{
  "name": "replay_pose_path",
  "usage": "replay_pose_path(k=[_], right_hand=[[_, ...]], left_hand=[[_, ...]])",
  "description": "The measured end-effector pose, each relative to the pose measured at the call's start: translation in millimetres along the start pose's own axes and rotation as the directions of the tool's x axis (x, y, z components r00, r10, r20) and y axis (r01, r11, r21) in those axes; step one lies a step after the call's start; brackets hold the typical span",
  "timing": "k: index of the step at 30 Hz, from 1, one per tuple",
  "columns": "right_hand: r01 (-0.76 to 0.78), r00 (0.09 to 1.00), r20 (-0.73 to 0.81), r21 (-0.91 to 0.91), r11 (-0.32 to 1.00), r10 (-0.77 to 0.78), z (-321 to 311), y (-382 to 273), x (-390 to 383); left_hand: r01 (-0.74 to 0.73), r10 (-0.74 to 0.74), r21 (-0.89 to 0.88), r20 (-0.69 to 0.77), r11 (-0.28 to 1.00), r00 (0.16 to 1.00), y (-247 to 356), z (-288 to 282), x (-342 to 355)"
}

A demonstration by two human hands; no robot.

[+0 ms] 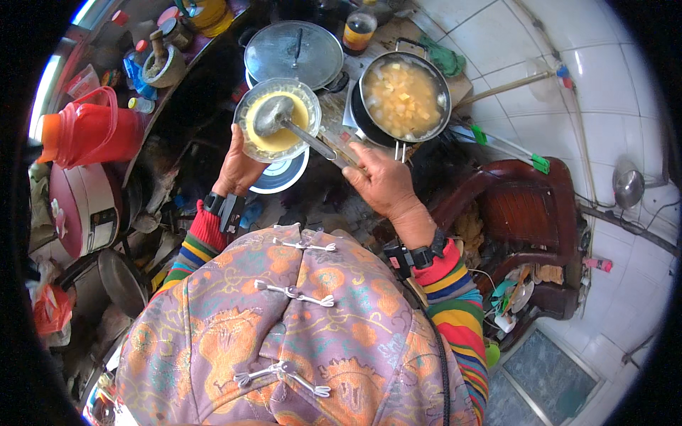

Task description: The person scoops a yellow mixture from a bowl into a pot on the stove using a ladle, then stirs the contents with chopsticks. They place the bowl down, pick up chopsticks, and later handle a small packet before the clip ends.

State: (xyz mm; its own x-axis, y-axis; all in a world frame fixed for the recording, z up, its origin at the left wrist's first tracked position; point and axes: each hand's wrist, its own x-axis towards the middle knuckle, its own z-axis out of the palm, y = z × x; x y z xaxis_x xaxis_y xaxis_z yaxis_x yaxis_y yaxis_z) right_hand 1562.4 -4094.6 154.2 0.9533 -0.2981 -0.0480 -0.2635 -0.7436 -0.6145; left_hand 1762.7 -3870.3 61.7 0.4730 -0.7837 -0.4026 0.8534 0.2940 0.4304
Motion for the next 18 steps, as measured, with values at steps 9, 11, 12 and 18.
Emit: replay_pose_path(k=[9,11,12,18], right_hand=[[-0.224,0.971,0.01,0.398,0.89,0.24,30.6,59.9,131.3],[-0.275,0.955,0.034,0.47,0.839,0.294,48.9,64.5,171.7],[-0.281,0.948,0.027,0.542,0.792,0.317,60.8,64.3,190.4],[-0.308,0.916,-0.026,0.597,0.741,0.401,130.1,61.1,282.4]], left_hand=[[-0.245,0.233,-0.144,-0.098,0.959,0.968,18.7,-46.5,-39.5],[-0.265,0.25,-0.136,-0.118,0.955,0.961,25.3,-58.6,-47.8],[-0.269,0.254,-0.147,-0.115,0.952,0.96,29.2,-64.6,-52.1],[-0.341,0.306,-0.15,-0.213,0.928,0.928,51.1,-91.1,-74.6]])
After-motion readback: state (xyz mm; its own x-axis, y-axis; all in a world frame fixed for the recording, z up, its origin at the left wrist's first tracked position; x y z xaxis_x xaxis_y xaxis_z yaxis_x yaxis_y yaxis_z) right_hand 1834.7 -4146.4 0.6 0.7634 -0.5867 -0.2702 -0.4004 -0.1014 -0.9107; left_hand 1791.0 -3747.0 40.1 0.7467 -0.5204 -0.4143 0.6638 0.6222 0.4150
